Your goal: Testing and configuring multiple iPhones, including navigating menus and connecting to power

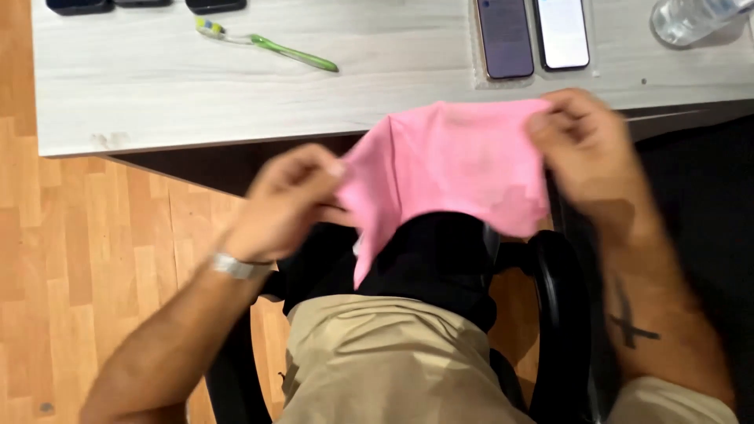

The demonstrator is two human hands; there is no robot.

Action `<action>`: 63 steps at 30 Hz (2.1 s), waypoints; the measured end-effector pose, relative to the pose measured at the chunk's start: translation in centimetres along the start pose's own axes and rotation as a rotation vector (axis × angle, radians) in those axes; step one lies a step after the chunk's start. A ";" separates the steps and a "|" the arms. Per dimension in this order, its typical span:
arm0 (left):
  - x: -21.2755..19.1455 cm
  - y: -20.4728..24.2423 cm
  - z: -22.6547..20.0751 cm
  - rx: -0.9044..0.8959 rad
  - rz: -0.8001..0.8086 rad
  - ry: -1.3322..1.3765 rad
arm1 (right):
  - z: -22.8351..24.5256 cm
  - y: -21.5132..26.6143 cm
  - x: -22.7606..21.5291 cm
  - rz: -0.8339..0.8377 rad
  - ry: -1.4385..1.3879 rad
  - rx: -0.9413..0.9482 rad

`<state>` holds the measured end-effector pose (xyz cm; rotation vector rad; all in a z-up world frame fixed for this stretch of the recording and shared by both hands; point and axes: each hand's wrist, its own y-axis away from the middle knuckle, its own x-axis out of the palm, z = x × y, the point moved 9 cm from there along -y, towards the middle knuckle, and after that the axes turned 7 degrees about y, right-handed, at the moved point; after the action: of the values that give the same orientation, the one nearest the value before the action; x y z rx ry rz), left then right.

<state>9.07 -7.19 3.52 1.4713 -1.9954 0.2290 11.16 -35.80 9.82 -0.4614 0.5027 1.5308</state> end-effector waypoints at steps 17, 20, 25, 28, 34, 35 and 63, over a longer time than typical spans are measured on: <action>7.0 0.0 4.2 0.039 0.099 0.223 | 9.6 4.7 7.1 0.015 0.461 -0.638; 7.3 0.7 1.2 0.256 0.190 -0.059 | 11.0 5.1 5.9 0.029 0.384 -0.664; 8.0 1.7 -4.1 0.838 0.092 -0.988 | 12.8 5.8 5.1 0.108 0.452 -0.789; 7.1 0.5 -3.4 0.852 0.186 -1.096 | 12.7 5.4 4.8 0.154 0.442 -0.851; 5.2 -0.7 -2.2 0.751 0.350 -0.959 | 11.5 4.3 3.7 0.026 0.537 -0.835; 4.4 -1.3 -1.6 0.661 0.336 -0.946 | 11.2 4.0 3.4 0.009 0.501 -0.802; -0.6 -17.9 -10.1 0.496 0.240 -1.541 | 12.5 -1.0 10.1 -0.205 0.835 -1.198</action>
<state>29.30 -8.19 6.96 1.9422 -3.5045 -0.5533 12.16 -20.38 14.21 -2.0508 0.0767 1.2462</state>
